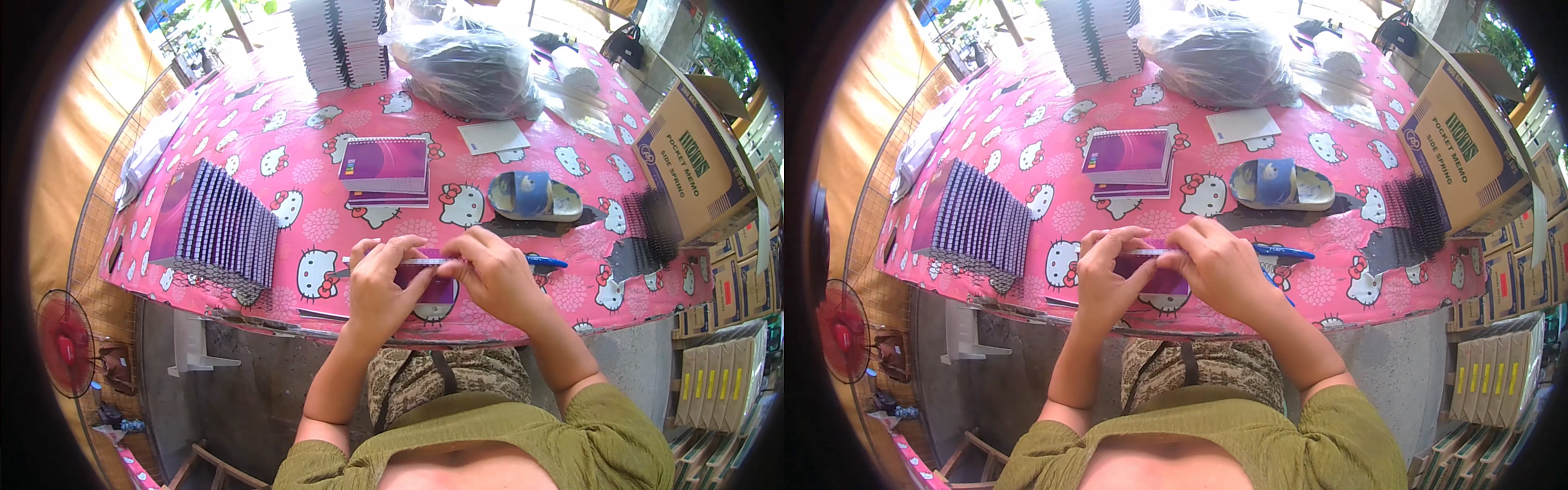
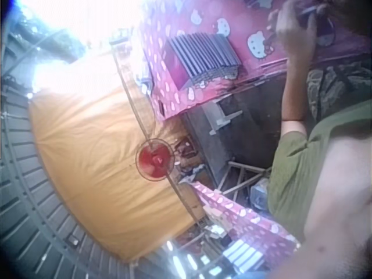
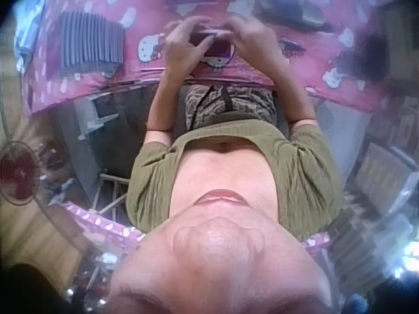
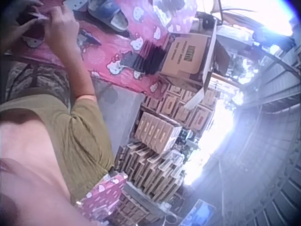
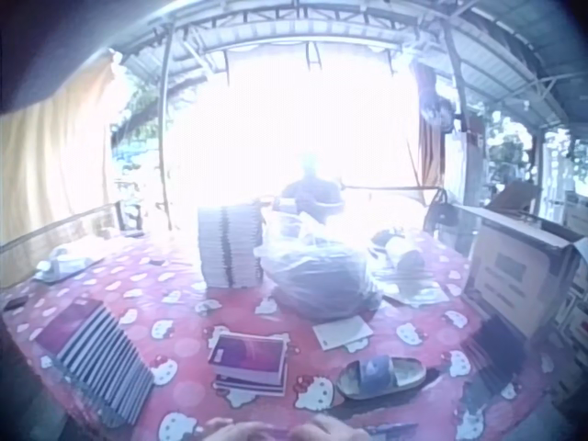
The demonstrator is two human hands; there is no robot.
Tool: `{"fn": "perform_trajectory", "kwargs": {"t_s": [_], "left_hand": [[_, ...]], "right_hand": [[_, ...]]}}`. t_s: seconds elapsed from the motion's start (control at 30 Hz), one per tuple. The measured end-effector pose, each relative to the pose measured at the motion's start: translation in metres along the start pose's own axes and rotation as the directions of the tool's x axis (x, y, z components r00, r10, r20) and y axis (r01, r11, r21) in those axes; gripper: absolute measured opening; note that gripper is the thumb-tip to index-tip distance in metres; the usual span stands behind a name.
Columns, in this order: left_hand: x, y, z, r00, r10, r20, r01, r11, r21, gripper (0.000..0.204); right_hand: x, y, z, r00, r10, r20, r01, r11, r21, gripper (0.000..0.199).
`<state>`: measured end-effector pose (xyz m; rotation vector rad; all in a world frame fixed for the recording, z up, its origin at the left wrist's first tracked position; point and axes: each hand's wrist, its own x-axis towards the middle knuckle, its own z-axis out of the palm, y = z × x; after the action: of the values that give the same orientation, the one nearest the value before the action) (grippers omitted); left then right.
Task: The person assembles notebooks by threading spiral bindings through pre-punched holes and using pliers to secure the ends.
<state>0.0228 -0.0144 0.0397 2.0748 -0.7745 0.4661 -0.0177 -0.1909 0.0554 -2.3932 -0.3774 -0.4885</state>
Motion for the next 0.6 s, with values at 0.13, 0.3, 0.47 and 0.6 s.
{"fn": "perform_trajectory", "kwargs": {"t_s": [0.13,0.3,0.47,0.6], "left_hand": [[-0.001,-0.001,0.001,1.0,-0.007,0.003,0.007,1.0,0.013,0.032],[-0.002,-0.001,0.001,1.0,-0.002,-0.001,0.002,1.0,-0.002,0.031],[-0.001,0.0,0.001,1.0,0.0,-0.003,0.0,1.0,0.026,0.034],[-0.003,0.0,0.002,1.0,-0.005,-0.017,0.006,1.0,0.024,0.033]], "right_hand": [[-0.003,0.001,0.003,0.997,0.05,0.06,-0.05,0.999,0.008,0.021],[0.001,-0.004,0.002,1.0,-0.005,0.018,0.004,0.999,0.043,0.017],[0.002,0.001,0.006,0.997,-0.065,-0.04,0.067,0.997,0.039,0.014],[-0.002,-0.002,0.011,0.998,-0.052,-0.045,0.054,0.997,0.045,0.012]]}}
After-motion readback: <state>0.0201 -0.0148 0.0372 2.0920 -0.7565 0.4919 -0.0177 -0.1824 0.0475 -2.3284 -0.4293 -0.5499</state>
